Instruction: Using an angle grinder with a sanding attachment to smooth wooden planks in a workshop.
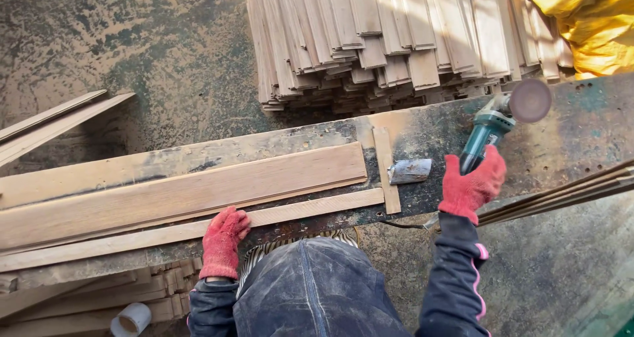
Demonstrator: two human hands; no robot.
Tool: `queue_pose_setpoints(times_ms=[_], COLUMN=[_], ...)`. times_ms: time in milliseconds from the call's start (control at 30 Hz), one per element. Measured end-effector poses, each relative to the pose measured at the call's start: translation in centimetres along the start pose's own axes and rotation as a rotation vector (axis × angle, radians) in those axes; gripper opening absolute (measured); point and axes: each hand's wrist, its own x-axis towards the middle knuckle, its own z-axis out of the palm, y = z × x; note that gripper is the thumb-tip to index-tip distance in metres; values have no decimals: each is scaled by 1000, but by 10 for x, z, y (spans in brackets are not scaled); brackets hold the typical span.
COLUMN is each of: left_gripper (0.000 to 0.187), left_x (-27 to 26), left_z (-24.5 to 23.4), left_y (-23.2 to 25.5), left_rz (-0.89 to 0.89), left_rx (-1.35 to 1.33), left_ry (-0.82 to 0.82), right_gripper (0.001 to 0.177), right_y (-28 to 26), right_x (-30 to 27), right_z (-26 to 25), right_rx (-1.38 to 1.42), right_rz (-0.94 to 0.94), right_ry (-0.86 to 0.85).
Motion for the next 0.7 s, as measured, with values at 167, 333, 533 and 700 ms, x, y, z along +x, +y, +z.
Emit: queue_pose_setpoints(times_ms=[167, 333, 533, 700], left_gripper=[39, 53, 75, 89], left_x=[11, 32, 57, 74], left_z=[-9, -54, -128, -167], left_y=[-1, -7, 30, 108], left_rz=[118, 371, 825, 1345], left_rx=[60, 311, 1138, 1553], left_ry=[182, 294, 516, 280], right_gripper=[86, 39, 88, 27], right_y=[9, 62, -169, -244], right_x=[-14, 8, -97, -169], right_z=[32, 46, -11, 128], right_rx=[-475, -268, 490, 159], right_rz=[-632, -542, -395, -1001], right_ry=[-473, -478, -638, -738])
